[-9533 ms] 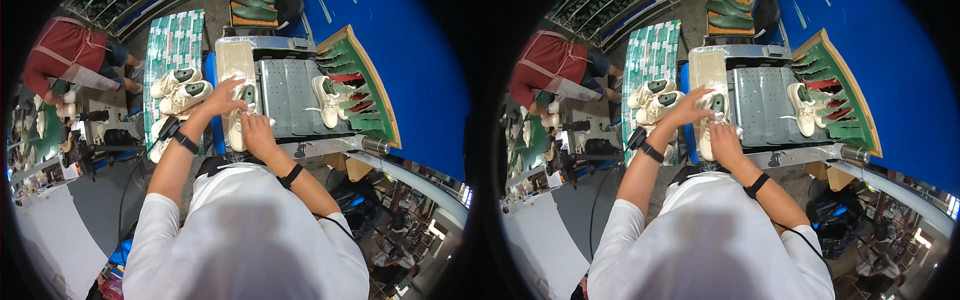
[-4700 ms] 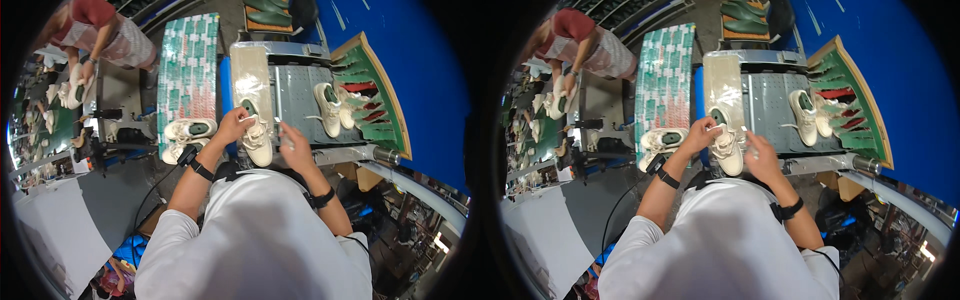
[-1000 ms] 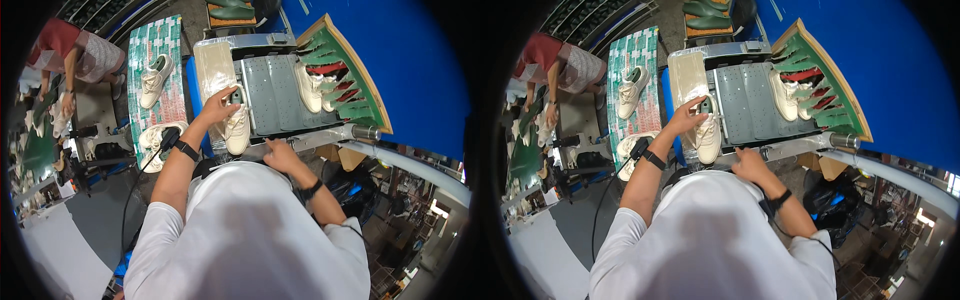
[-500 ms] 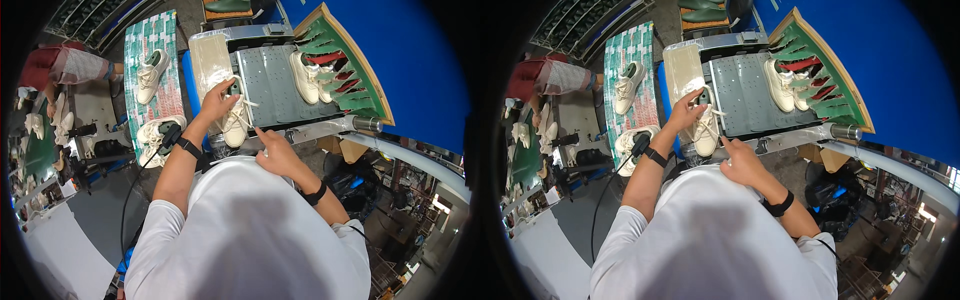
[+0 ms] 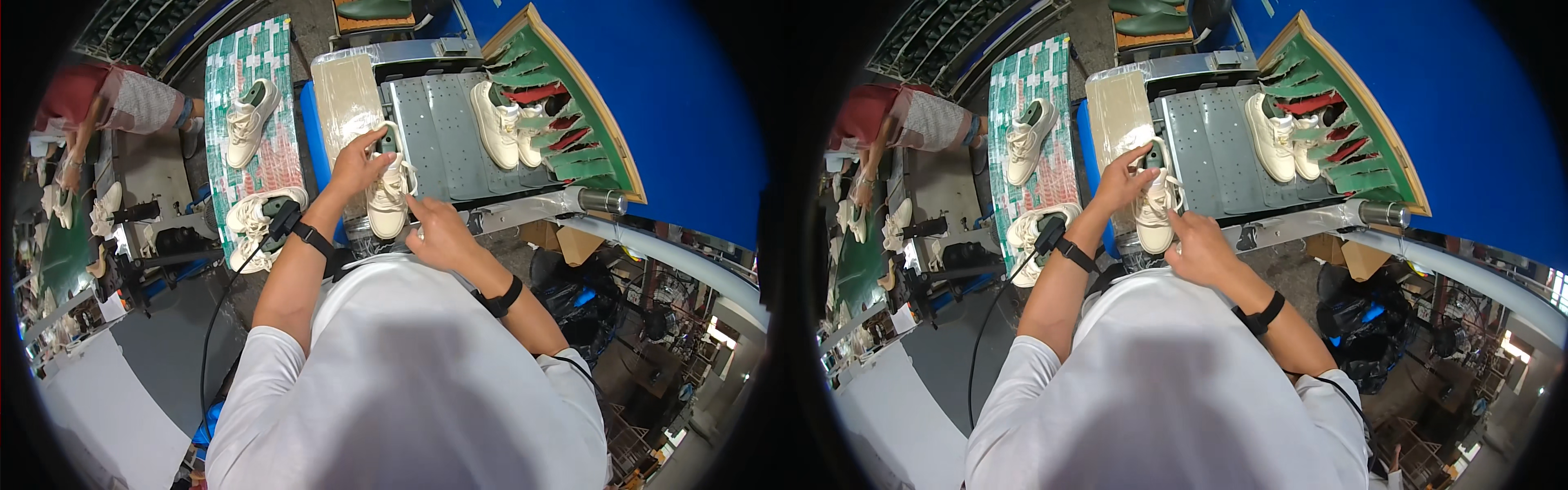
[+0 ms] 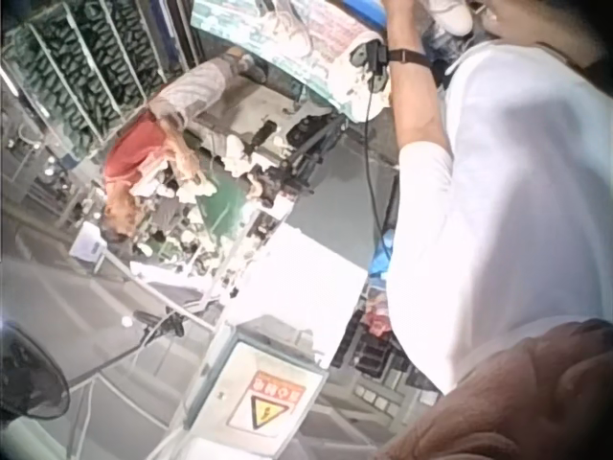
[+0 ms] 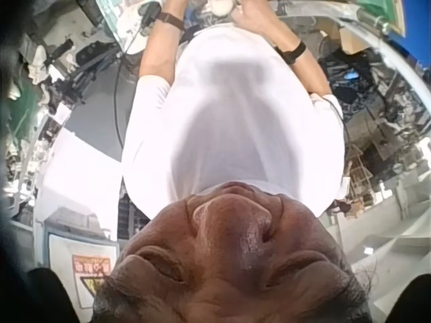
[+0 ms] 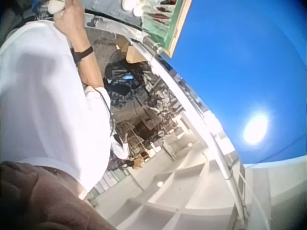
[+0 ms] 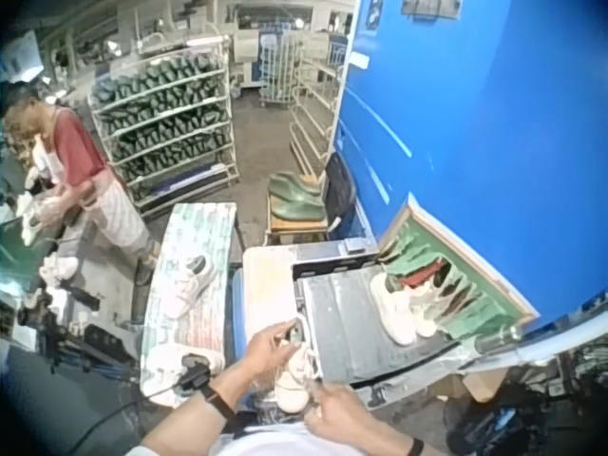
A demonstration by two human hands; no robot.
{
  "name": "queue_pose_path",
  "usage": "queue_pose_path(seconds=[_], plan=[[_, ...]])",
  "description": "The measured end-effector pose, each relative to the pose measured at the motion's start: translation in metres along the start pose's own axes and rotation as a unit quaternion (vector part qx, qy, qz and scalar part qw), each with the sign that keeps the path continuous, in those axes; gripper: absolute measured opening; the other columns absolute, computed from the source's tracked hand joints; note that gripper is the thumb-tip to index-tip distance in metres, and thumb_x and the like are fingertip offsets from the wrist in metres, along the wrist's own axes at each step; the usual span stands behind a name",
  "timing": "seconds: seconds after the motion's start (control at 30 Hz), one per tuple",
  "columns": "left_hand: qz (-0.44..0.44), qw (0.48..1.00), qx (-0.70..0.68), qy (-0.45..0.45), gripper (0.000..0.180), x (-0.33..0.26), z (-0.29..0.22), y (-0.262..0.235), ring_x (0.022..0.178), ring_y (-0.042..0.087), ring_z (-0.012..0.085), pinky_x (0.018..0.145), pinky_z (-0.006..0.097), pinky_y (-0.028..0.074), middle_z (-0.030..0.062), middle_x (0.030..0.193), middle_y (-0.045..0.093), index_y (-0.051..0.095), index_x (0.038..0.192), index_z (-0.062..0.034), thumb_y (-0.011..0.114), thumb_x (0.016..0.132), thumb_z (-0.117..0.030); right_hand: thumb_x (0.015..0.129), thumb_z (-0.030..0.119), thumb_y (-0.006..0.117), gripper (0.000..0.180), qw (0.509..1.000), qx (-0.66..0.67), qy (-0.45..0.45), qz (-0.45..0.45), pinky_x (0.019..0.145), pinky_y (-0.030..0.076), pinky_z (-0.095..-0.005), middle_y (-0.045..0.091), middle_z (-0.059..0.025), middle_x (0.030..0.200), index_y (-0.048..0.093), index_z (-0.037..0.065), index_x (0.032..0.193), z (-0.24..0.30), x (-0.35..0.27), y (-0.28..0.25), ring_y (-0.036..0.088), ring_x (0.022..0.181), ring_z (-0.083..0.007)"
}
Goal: Manually process and clean cream-colored shoes at an industrial workstation.
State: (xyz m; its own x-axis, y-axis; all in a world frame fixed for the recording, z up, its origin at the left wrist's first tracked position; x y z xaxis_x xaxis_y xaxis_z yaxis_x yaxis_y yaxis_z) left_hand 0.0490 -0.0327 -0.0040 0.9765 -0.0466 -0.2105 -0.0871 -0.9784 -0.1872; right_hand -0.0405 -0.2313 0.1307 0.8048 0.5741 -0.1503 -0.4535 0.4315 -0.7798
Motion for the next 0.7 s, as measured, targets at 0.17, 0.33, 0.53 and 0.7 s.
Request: queue_pose_path(seconds=[0.17,0.33,0.53,0.7], plan=[[0.015,0.999,-0.042,0.008,0.069,0.003,-0.001,0.001,0.126,0.066,0.0222,0.104,0.033,0.052,0.0163,0.143,0.067,0.065,0.148,-0.0122,0.091,0.086,-0.026,0.077,0.012,0.066,0.065,0.994,-0.060,-0.080,-0.033,0.094,0.048,-0.0497,0.065,-0.0217,0.105,0.060,-0.008,0.138,-0.004,0.034,0.013,0.064,0.102,-0.0386],[0.001,0.999,-0.037,0.012,0.065,0.003,0.002,0.000,0.119,0.067,0.0181,0.099,0.031,0.054,0.0134,0.141,0.068,0.065,0.148,-0.0107,0.089,0.088,-0.019,0.081,0.011,0.067,0.056,0.999,0.029,-0.027,0.037,0.088,0.053,-0.0476,0.069,-0.0210,0.097,0.064,-0.008,0.133,-0.004,0.059,0.033,0.069,0.094,-0.0364],[0.042,0.988,-0.128,-0.082,0.059,-0.003,-0.013,-0.017,0.113,0.067,0.0148,0.089,0.028,0.059,0.0131,0.146,0.064,0.064,0.148,-0.0082,0.084,0.093,-0.009,0.093,0.011,0.064,0.044,0.920,0.367,0.122,0.058,0.095,0.054,-0.0373,0.073,-0.0249,0.116,0.066,-0.007,0.133,-0.026,0.024,0.001,0.072,0.107,-0.0277],[-0.023,0.967,-0.230,-0.103,0.083,-0.021,0.014,-0.024,0.132,0.061,0.0245,0.099,0.031,0.057,0.0242,0.160,0.048,0.038,0.165,-0.0095,0.082,0.095,-0.009,0.089,0.010,0.064,0.059,0.985,0.105,0.084,-0.107,0.098,0.051,-0.0410,0.070,-0.0180,0.120,0.057,-0.004,0.147,-0.029,0.026,-0.006,0.067,0.106,-0.0316]])
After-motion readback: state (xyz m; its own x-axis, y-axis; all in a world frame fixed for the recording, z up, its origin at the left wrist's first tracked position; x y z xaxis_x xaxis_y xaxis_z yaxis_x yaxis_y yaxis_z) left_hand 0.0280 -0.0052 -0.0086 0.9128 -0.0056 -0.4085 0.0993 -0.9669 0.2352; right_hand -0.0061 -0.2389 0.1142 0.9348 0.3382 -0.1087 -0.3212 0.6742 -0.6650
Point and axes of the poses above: each hand's wrist, its own x-axis towards the middle knuckle, its own y-axis out of the palm, z = x × y, the point moved 5 cm from there along x, towards the middle knuckle
